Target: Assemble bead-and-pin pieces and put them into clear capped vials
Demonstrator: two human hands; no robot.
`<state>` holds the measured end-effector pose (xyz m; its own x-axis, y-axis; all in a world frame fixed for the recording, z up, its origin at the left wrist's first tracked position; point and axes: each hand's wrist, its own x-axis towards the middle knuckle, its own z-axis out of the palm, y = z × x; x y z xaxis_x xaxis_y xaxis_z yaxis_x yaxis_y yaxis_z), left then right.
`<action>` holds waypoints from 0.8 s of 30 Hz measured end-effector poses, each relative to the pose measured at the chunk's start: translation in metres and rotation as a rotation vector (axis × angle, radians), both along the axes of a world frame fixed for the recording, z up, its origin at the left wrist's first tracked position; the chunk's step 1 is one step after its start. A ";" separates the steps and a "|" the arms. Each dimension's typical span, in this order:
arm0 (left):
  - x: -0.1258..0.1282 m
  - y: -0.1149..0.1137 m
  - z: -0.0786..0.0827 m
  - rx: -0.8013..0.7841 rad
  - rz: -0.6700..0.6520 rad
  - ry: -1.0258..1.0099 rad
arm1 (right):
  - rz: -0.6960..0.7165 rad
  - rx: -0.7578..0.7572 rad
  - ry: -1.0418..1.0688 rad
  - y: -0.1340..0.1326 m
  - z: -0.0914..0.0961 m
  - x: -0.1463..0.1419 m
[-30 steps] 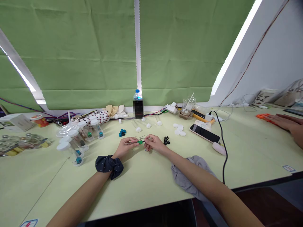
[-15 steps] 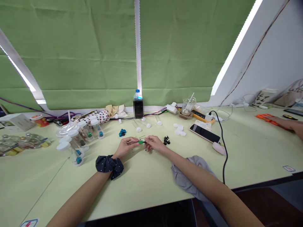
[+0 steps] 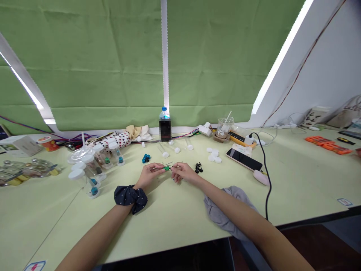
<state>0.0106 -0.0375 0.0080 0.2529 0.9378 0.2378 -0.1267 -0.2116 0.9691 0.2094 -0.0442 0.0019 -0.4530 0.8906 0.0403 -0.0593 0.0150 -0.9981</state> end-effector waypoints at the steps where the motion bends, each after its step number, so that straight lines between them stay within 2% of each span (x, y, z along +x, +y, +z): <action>1: 0.000 0.000 0.000 -0.001 0.005 -0.003 | 0.004 -0.001 -0.001 0.000 0.000 0.000; 15: -0.002 0.004 -0.005 -0.005 0.014 -0.019 | 0.037 0.002 -0.008 -0.001 -0.002 0.001; 24: -0.001 0.001 -0.002 -0.014 -0.021 -0.031 | -0.016 0.026 0.002 0.000 0.000 0.000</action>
